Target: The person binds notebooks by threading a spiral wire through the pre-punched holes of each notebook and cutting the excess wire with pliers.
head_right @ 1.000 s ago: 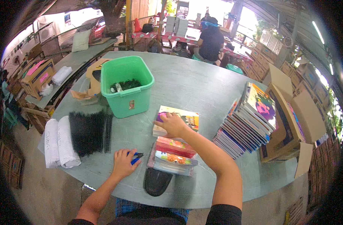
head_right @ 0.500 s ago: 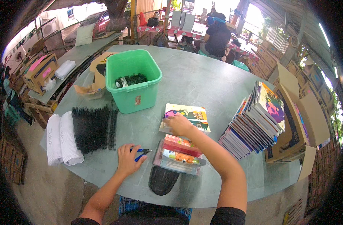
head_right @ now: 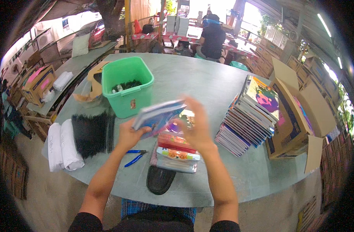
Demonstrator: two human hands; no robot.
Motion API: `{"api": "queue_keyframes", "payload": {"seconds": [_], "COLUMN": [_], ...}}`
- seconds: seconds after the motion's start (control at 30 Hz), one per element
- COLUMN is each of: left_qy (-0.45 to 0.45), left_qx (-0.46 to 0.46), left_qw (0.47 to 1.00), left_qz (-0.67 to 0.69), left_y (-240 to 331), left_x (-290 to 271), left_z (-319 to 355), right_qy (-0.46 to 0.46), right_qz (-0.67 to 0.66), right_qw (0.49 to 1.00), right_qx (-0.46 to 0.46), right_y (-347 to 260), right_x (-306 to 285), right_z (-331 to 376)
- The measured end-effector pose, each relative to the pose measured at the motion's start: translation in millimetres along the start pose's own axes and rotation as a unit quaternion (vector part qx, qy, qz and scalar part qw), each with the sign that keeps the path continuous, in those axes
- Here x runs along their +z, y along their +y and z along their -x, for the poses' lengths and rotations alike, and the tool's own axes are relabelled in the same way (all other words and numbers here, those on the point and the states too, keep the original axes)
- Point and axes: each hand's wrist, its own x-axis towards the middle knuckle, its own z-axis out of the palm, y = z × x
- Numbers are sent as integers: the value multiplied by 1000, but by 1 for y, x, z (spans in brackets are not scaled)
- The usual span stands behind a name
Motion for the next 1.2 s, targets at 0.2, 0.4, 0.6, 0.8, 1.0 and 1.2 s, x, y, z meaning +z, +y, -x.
{"api": "queue_keyframes", "payload": {"seconds": [0.2,0.4,0.6,0.8,1.0,1.2], "left_qy": [-117,-168,-160,-104,-84,-20], "left_qx": [48,9,-42,17,2,-2], "left_qw": [958,947,955,943,955,968], "left_qz": [257,273,245,316,284,250], "left_y": [37,37,-40,-35,-15,-7], "left_x": [9,26,50,31,41,46], "left_z": [-8,-12,2,17,17,10], "right_qy": [-65,-19,-69,30,178,199], "right_qz": [-126,-212,-207,-215,-227,-206], "right_qw": [943,937,917,933,895,893], "right_qx": [300,278,333,288,341,348], "right_y": [64,54,88,70,47,41], "right_x": [-72,-83,-54,-35,-5,5], "right_z": [64,72,133,120,95,87]}}
